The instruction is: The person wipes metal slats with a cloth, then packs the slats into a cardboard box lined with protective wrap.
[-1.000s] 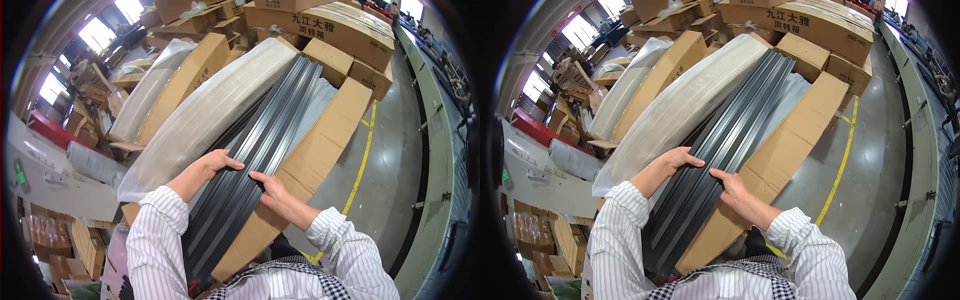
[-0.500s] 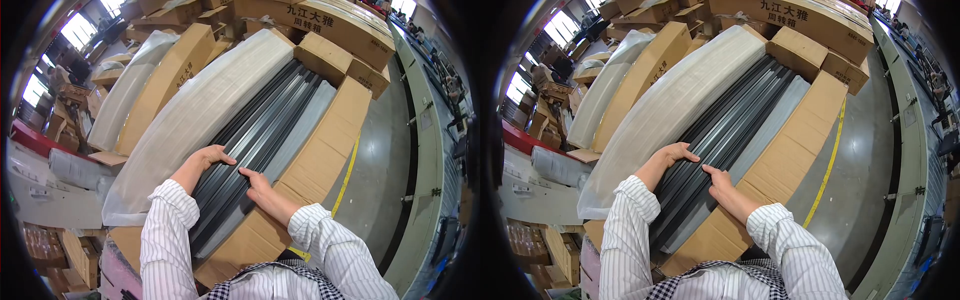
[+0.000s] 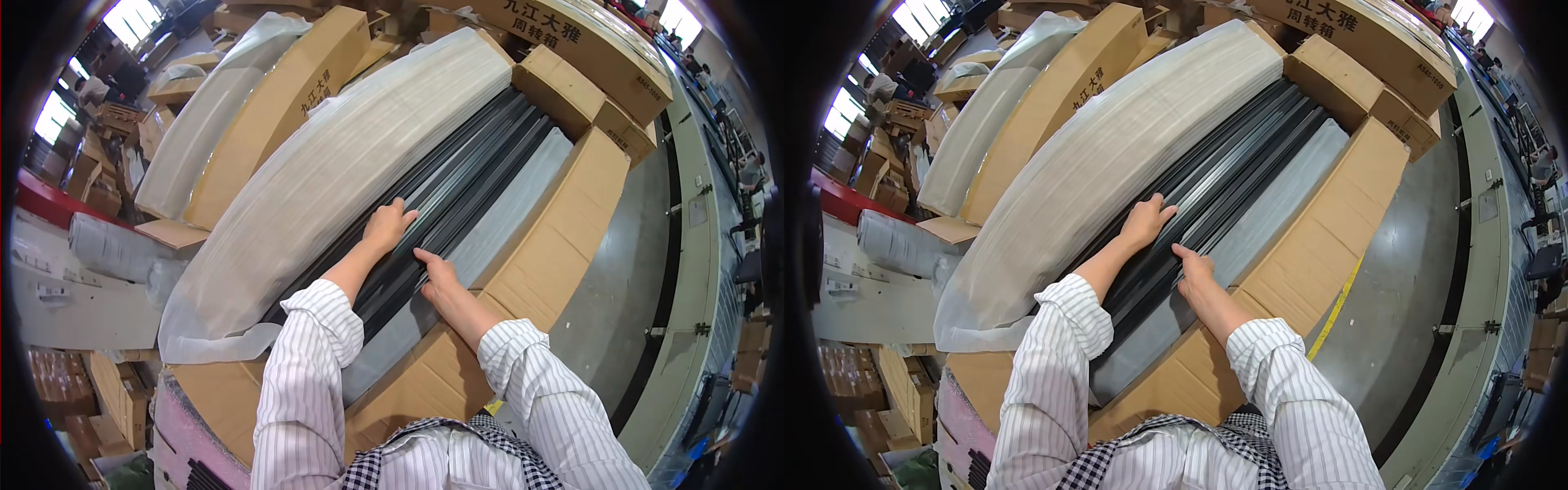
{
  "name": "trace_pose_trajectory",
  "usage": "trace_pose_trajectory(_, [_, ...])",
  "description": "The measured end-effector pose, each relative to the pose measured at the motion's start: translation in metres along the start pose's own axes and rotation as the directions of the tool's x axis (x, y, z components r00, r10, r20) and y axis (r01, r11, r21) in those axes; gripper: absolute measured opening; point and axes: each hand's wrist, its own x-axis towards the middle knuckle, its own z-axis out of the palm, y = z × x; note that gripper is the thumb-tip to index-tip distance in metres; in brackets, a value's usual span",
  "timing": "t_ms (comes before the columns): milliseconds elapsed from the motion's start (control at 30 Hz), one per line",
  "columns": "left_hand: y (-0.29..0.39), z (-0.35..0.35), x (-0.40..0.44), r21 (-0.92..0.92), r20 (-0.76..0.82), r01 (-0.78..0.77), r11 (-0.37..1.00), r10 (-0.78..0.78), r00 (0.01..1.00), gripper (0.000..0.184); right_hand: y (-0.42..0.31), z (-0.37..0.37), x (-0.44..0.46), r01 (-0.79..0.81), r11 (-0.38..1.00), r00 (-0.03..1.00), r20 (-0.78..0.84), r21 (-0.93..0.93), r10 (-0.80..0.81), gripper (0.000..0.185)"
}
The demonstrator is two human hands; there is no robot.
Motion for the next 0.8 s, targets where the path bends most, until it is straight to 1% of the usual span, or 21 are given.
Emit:
trace_pose_trajectory(33, [0.005,-0.002,0.000,-0.001,0.001,0.005,1.000,-0.005,1.000,0.039,-0.001,0.002,0.001,0.004,1.000,1.000,0.005,0.009,-0.004,0.035])
trace_pose_trajectory(133, [0.013,-0.007,-0.002,0.330,-0.005,-0.022,0.944,0.024,1.000,0.029,-0.001,0.005,0.003,0.030,0.999,0.999,0.025,0.030,-0.031,0.035])
trace_pose_trajectory(167, [0.011,-0.008,-0.001,0.330,-0.002,-0.016,0.944,0.018,1.000,0.029,-0.002,0.005,0.003,0.047,0.998,0.998,0.036,0.042,-0.048,0.036])
trace_pose_trajectory(267, [0.003,-0.006,0.004,0.517,-0.121,-0.127,0.846,0.219,0.968,0.027,-0.008,0.007,0.000,0.015,1.000,0.998,0.065,0.001,-0.015,0.036])
trace_pose_trajectory(300, [0.004,-0.009,0.001,0.517,-0.121,-0.120,0.848,0.211,0.970,0.027,-0.011,0.009,-0.001,0.001,1.000,0.997,0.081,-0.020,0.000,0.035])
trace_pose_trajectory(333, [0.008,-0.018,-0.005,0.470,-0.118,-0.148,0.870,0.228,0.966,0.026,-0.012,0.010,-0.001,-0.008,1.000,0.997,0.083,-0.025,0.010,0.035])
trace_pose_trajectory(400, [0.010,-0.029,-0.018,0.374,-0.115,-0.198,0.906,0.258,0.959,0.026,-0.012,0.012,-0.001,0.017,0.994,0.996,0.094,-0.105,-0.007,0.033])
trace_pose_trajectory(433, [0.005,-0.026,-0.028,0.377,-0.113,-0.185,0.908,0.244,0.963,0.026,-0.012,0.012,-0.001,0.029,0.989,0.995,0.102,-0.144,-0.014,0.032])
trace_pose_trajectory(467, [0.000,-0.021,-0.043,0.340,-0.170,-0.216,0.915,0.286,0.943,0.030,-0.015,0.012,-0.002,0.015,0.989,0.995,0.104,-0.150,0.001,0.032])
trace_pose_trajectory(533, [-0.008,-0.013,-0.078,0.272,-0.290,-0.284,0.920,0.359,0.887,0.043,-0.029,0.011,-0.013,-0.010,0.954,0.988,0.146,-0.298,0.056,0.040])
trace_pose_trajectory(567, [-0.013,-0.012,-0.099,0.274,-0.290,-0.266,0.924,0.343,0.893,0.043,-0.038,0.011,-0.019,-0.021,0.928,0.982,0.164,-0.373,0.089,0.045])
trace_pose_trajectory(633, [-0.021,-0.021,-0.150,0.327,-0.151,-0.184,0.927,0.243,0.958,0.055,-0.059,0.011,-0.028,-0.067,0.776,0.976,0.119,-0.627,0.181,0.046])
trace_pose_trajectory(667, [-0.029,-0.028,-0.174,0.356,-0.085,-0.133,0.925,0.174,0.981,0.062,-0.068,0.010,-0.029,-0.134,0.719,0.972,0.050,-0.682,0.229,0.048])
trace_pose_trajectory(700, [-0.038,-0.036,-0.198,0.358,-0.094,-0.084,0.930,0.125,0.988,0.062,-0.075,0.007,-0.028,-0.202,0.649,0.961,-0.022,-0.733,0.274,0.049])
trace_pose_trajectory(767, [-0.056,-0.051,-0.251,0.429,0.019,-0.012,0.903,0.004,1.000,0.065,-0.088,-0.010,-0.019,-0.157,0.486,0.950,0.003,-0.860,0.313,0.051])
trace_pose_trajectory(800, [-0.064,-0.059,-0.273,0.465,0.068,0.016,0.885,-0.053,0.996,0.067,-0.093,-0.008,-0.026,-0.115,0.413,0.957,0.011,-0.903,0.289,0.048])
